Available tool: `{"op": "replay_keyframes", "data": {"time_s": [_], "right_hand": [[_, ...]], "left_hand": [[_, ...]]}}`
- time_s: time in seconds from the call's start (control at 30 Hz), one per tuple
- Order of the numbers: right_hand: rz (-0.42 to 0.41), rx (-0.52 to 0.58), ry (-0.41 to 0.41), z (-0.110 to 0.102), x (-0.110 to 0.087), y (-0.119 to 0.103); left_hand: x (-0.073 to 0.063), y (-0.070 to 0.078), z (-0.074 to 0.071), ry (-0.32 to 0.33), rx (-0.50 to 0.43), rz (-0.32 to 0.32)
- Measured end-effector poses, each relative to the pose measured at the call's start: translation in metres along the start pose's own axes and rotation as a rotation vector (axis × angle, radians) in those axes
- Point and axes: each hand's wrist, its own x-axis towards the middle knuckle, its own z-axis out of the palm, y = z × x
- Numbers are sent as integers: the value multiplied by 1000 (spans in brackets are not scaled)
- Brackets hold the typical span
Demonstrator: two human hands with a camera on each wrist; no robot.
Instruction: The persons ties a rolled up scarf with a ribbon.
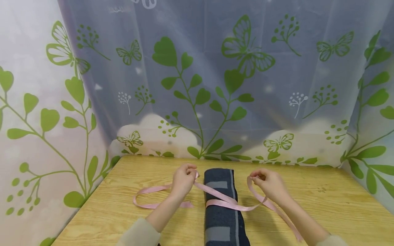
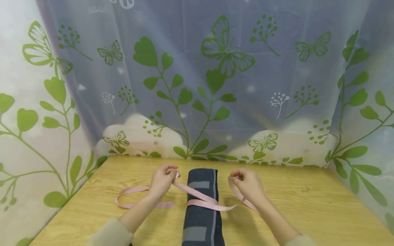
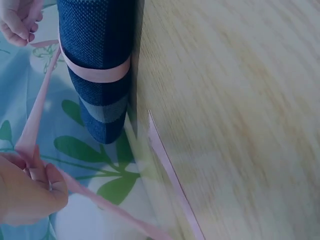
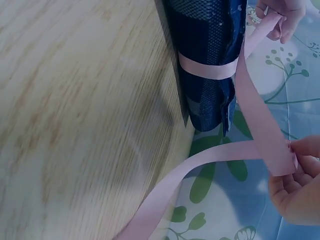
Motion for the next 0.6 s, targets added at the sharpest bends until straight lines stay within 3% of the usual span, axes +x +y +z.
{"op": "replay_keyframes", "data": {"time_s": [0.2,0.4,0.6], "right_hand": [[-14,36,-31,2,1,-3],[-43,15,-50,5,4,-5],[-45,26,-78,8,5,-11]], "left_hand": [[1,2,1,-67,155,64],[2,9,4,-76,242,79],[5,14,5,-73,304,134]]}}
